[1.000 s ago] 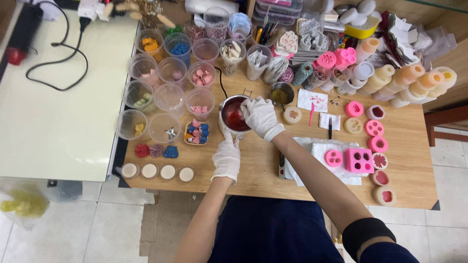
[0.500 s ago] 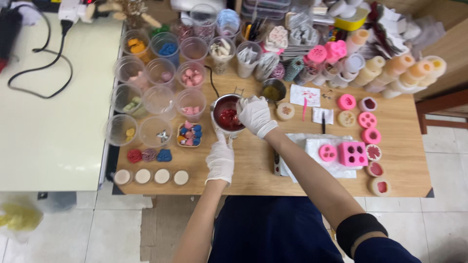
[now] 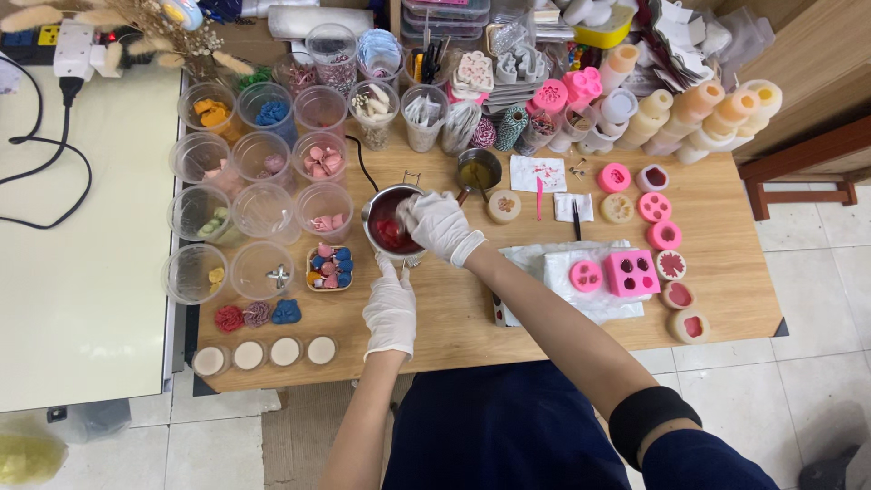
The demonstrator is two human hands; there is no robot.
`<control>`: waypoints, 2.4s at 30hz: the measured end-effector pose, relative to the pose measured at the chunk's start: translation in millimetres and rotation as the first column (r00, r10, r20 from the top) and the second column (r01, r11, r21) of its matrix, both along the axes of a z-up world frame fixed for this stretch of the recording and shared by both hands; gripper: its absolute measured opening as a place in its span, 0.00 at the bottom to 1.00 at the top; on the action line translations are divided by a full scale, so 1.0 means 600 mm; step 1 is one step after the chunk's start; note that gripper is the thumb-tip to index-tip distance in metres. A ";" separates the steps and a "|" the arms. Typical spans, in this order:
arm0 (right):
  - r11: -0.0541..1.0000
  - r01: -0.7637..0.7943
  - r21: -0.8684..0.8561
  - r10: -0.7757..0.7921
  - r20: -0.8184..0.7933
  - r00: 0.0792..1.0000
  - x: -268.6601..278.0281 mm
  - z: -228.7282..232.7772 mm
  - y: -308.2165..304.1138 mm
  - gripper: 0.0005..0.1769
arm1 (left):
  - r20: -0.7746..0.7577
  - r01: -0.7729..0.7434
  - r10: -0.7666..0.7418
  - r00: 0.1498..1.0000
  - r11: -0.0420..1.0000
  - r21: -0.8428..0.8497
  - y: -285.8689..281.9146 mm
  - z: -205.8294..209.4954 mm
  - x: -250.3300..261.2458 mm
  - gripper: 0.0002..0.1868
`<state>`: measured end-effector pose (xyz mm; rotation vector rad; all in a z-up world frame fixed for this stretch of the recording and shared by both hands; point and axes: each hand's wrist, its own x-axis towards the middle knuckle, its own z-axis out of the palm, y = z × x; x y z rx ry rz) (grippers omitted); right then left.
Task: The person pours red liquid wax from a small pot into a silicone mold and stirs the wax in the pot with a thin metal tool.
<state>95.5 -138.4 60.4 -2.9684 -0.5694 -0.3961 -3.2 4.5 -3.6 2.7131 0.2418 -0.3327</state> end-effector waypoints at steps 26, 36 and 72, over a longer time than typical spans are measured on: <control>1.000 0.015 0.017 -0.013 -0.108 0.994 0.015 0.038 -0.014 0.13 | 0.010 -0.019 0.019 1.000 0.999 0.048 -0.005 0.011 0.003 0.36; 0.984 -0.116 -0.139 0.116 -0.005 0.993 0.012 0.083 -0.016 0.09 | 0.004 0.000 0.000 1.000 0.999 0.041 -0.005 0.003 0.002 0.35; 0.995 -0.085 -0.055 0.081 -0.076 0.994 0.004 0.042 0.004 0.09 | -0.082 -0.011 0.012 0.997 1.000 0.019 -0.002 0.016 0.010 0.37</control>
